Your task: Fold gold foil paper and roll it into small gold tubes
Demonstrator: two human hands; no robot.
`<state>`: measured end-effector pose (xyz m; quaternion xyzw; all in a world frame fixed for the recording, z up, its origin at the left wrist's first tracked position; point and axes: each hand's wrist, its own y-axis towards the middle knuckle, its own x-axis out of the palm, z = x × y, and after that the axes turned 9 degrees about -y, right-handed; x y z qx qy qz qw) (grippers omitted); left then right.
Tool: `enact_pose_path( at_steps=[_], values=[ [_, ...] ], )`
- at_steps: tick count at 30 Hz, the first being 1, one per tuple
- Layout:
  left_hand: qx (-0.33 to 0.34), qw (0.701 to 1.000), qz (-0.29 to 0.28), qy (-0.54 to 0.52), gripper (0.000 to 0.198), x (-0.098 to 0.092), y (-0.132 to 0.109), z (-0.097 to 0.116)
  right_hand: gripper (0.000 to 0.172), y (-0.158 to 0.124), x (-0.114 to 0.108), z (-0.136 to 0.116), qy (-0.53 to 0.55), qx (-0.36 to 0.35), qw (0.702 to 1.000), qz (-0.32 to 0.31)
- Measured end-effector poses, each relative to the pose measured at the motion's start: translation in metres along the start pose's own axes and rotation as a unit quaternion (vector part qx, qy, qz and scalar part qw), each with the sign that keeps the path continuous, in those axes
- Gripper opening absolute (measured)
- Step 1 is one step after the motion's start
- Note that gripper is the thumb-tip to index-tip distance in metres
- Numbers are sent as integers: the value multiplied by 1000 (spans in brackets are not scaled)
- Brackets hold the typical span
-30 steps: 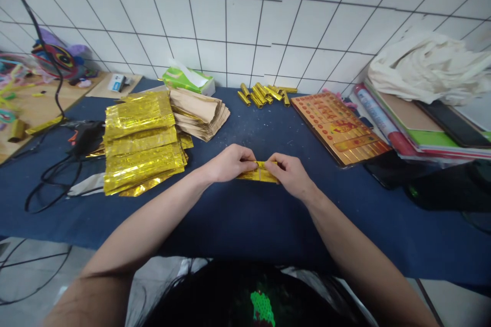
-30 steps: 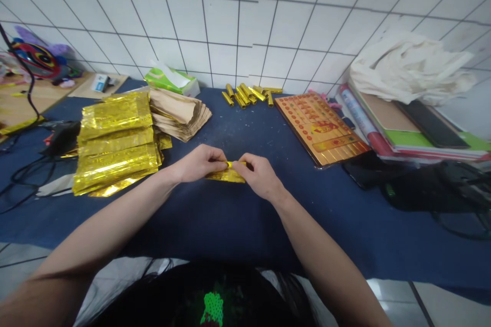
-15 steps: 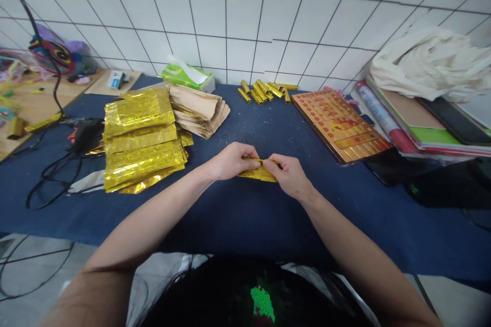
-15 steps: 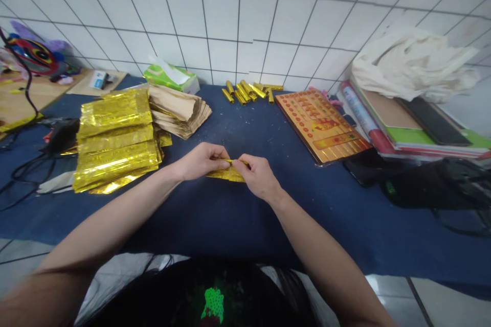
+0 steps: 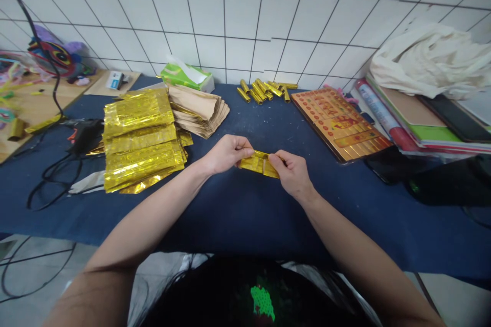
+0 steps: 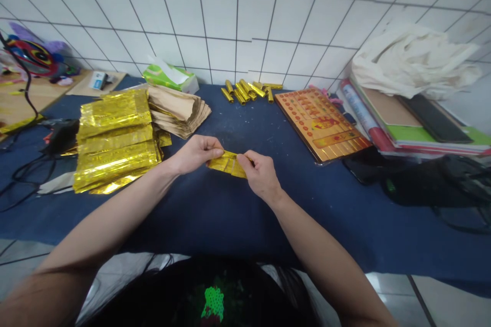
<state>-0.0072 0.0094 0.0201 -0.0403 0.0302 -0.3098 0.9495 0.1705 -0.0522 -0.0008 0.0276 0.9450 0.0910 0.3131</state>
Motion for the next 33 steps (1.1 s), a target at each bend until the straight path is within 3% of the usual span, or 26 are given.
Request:
enact_pose_path(
  at_steps=[5,10,13,17,23,33],
  values=[
    [2,999,4,48,17,-1,0,1,32,2,-2,2,12,11,1000,-25],
    [33,974,-27,221,17,6,-5,3,25,3,-5,-2,-45,-5,991,-128],
    [51,962,-43,263,18,13,-7,4,30,2,-3,-6,-103,-29,979,-171],
    [52,967,-21,247,18,6,-4,2,37,4,-6,-4,-107,-24,981,-163],
    [29,991,-3,127,17,-10,1,-2,38,7,-12,1,-93,-15,984,-151],
    [23,999,13,42,16,-12,6,-7,39,7,-7,3,-127,-40,989,-58]
  ],
)
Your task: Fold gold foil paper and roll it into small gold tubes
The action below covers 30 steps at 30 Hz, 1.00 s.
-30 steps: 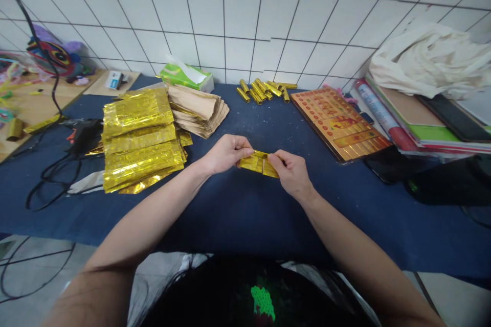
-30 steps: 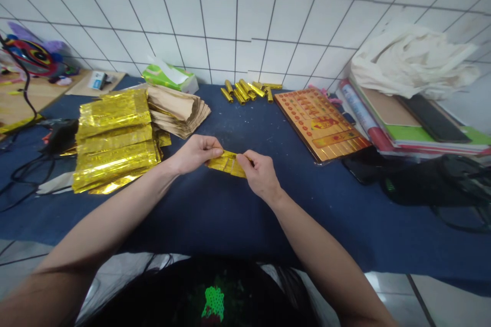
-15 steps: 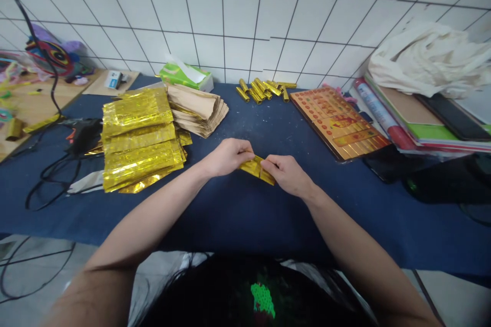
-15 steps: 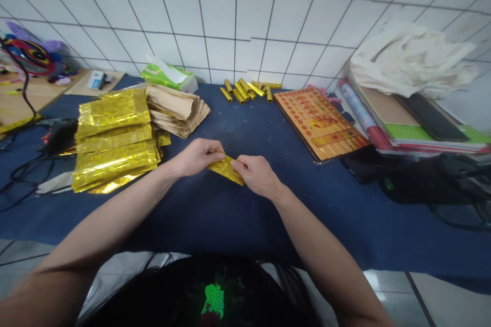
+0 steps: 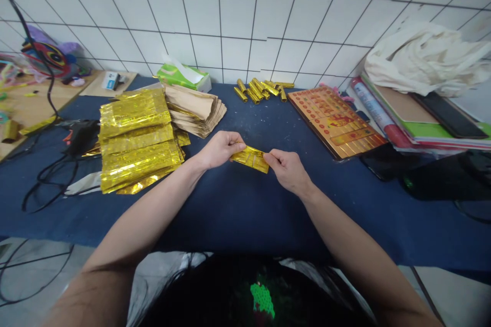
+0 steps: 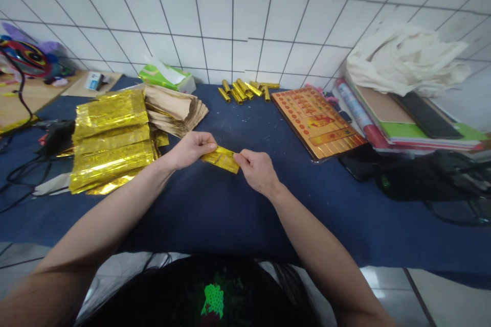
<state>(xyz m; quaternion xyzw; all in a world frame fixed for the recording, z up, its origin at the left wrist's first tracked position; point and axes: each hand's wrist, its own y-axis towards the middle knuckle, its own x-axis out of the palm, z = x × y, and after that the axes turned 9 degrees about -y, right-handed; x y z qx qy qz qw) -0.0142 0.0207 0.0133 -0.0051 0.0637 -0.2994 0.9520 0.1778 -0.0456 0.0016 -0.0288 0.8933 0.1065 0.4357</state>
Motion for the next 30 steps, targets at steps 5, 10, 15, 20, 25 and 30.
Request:
enact_pose_path(
  at_steps=[5,10,15,20,25,30],
  values=[
    [-27,999,-14,-22,18,-3,0,1,39,2,0,2,-21,5,1000,1],
    [-52,998,21,3,18,-6,-2,-2,35,14,3,2,-48,26,998,-21],
    [-51,986,132,86,19,-16,-5,-23,15,19,13,-4,-96,-68,988,104],
    [-65,967,141,204,20,-25,-11,-33,12,16,26,-3,-216,-220,951,27],
    [-85,939,115,314,17,-21,-17,-27,15,19,34,1,-245,-235,940,-2],
    [10,883,136,450,11,-14,-23,-30,20,20,37,3,-240,-241,940,1]
  ],
)
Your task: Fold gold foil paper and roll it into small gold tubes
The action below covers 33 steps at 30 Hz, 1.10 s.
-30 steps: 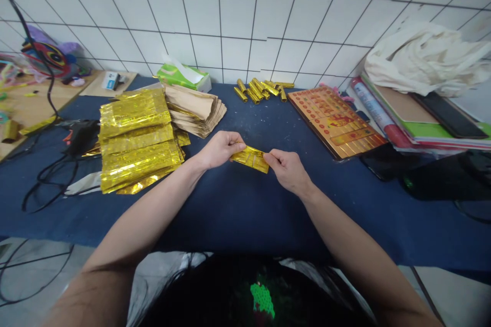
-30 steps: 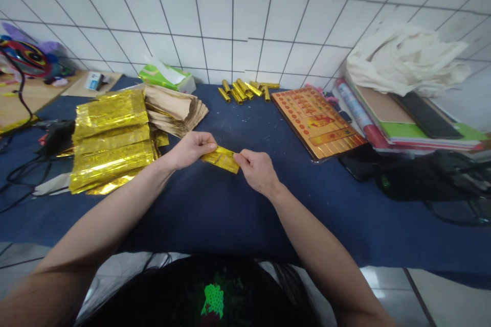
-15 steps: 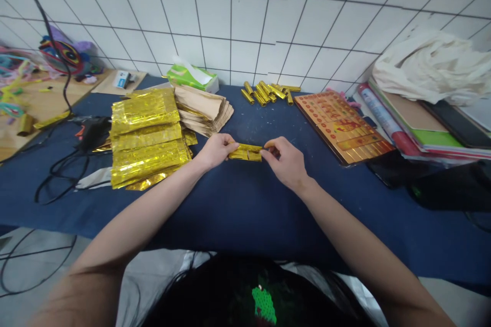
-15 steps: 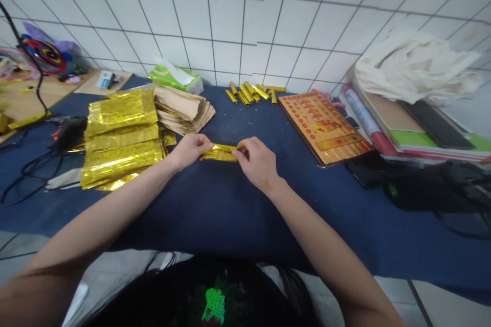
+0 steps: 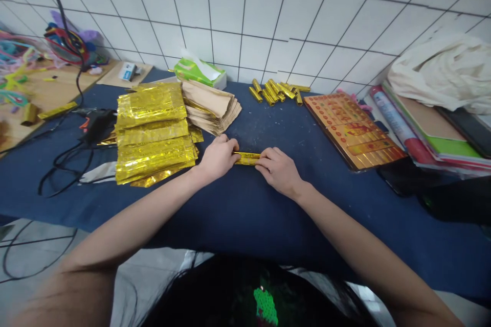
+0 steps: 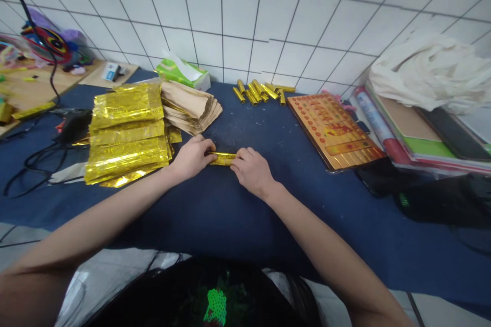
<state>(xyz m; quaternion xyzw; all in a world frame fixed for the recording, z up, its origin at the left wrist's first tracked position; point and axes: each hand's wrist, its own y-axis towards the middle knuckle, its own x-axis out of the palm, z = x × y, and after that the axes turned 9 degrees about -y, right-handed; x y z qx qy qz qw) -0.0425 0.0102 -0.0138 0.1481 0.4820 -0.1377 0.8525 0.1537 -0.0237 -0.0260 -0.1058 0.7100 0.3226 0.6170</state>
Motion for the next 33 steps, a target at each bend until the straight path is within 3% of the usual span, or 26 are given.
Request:
enact_pose_path(
  at_steps=[3,6,14,23,33],
  values=[
    [61,998,5,18,10,3,-5,1,21,1,0,1,6,0,1000,-9],
    [109,993,-34,2,12,1,-7,1,17,4,-3,2,24,10,999,-22],
    [134,983,-96,-76,9,-8,-5,-7,14,13,-8,4,64,53,994,-71],
    [93,986,-90,-102,17,-5,1,-5,12,25,-13,6,104,111,980,-128],
    [62,993,-80,-55,16,-3,0,-2,11,26,-7,2,62,104,982,-141]
  ],
)
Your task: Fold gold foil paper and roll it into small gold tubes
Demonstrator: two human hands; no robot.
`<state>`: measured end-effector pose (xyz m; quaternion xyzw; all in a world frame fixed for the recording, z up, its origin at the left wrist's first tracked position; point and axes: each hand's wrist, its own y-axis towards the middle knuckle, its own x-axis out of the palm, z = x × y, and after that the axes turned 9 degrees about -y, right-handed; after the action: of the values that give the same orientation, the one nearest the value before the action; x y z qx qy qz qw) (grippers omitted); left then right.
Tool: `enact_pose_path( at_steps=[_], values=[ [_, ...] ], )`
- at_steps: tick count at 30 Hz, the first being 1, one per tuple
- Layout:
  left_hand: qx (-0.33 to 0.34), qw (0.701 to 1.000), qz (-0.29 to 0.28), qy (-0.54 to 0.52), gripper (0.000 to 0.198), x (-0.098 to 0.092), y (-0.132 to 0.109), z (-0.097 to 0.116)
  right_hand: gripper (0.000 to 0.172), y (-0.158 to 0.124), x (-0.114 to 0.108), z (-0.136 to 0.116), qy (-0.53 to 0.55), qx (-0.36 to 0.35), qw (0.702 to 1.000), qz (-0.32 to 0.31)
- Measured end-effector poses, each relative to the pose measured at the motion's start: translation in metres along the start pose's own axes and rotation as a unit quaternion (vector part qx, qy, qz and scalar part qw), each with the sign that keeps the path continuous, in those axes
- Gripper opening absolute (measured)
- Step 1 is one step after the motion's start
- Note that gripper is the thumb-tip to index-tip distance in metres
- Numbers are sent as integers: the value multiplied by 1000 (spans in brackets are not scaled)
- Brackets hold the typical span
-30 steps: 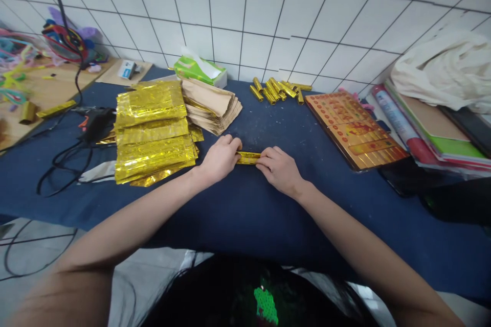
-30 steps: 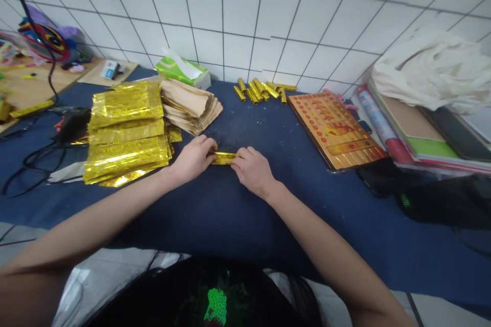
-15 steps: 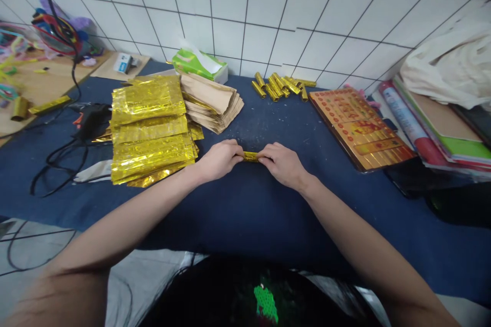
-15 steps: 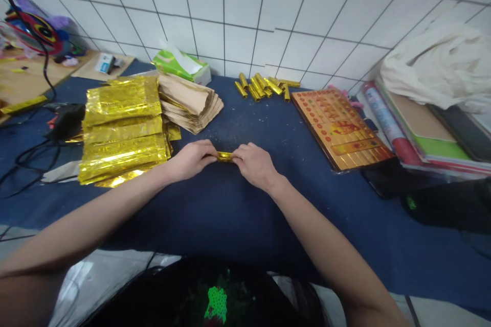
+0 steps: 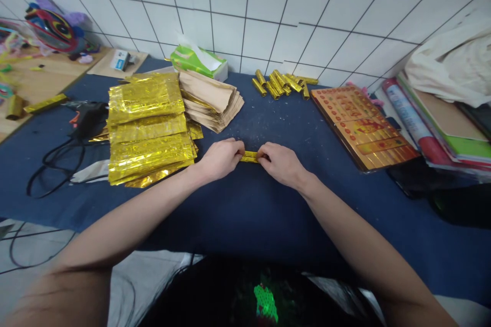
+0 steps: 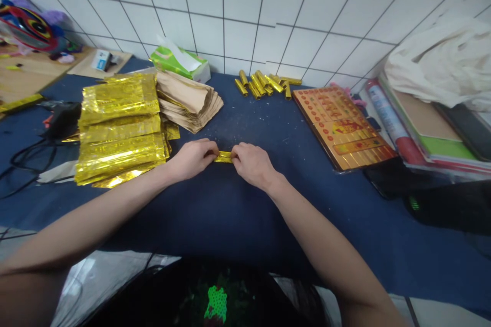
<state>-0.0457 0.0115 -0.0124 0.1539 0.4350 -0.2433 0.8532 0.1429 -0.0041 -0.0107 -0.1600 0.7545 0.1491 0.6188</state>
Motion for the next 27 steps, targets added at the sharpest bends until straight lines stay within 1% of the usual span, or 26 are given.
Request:
enact_pose_path(
  at_steps=[5,10,14,19,22,24,27],
  values=[
    [-6,1000,7,15,12,0,0,0,8,-1,1,0,-10,-6,1000,2],
    [-9,1000,-3,19,10,-1,0,0,7,-1,1,0,-8,-3,1000,-1],
    [-15,1000,0,27,18,-1,1,-1,4,0,-1,0,8,10,1000,-19],
    [-43,995,-34,77,10,-5,4,1,14,2,-5,0,6,13,999,-41],
    [-62,991,-46,113,11,-9,4,4,17,2,-6,-1,-10,21,999,-48],
    [-55,989,-45,128,12,-10,3,4,17,2,-7,-1,-23,33,998,-51],
    [-23,991,-49,121,10,-9,2,2,14,2,-6,0,-36,53,997,-49]
  ],
)
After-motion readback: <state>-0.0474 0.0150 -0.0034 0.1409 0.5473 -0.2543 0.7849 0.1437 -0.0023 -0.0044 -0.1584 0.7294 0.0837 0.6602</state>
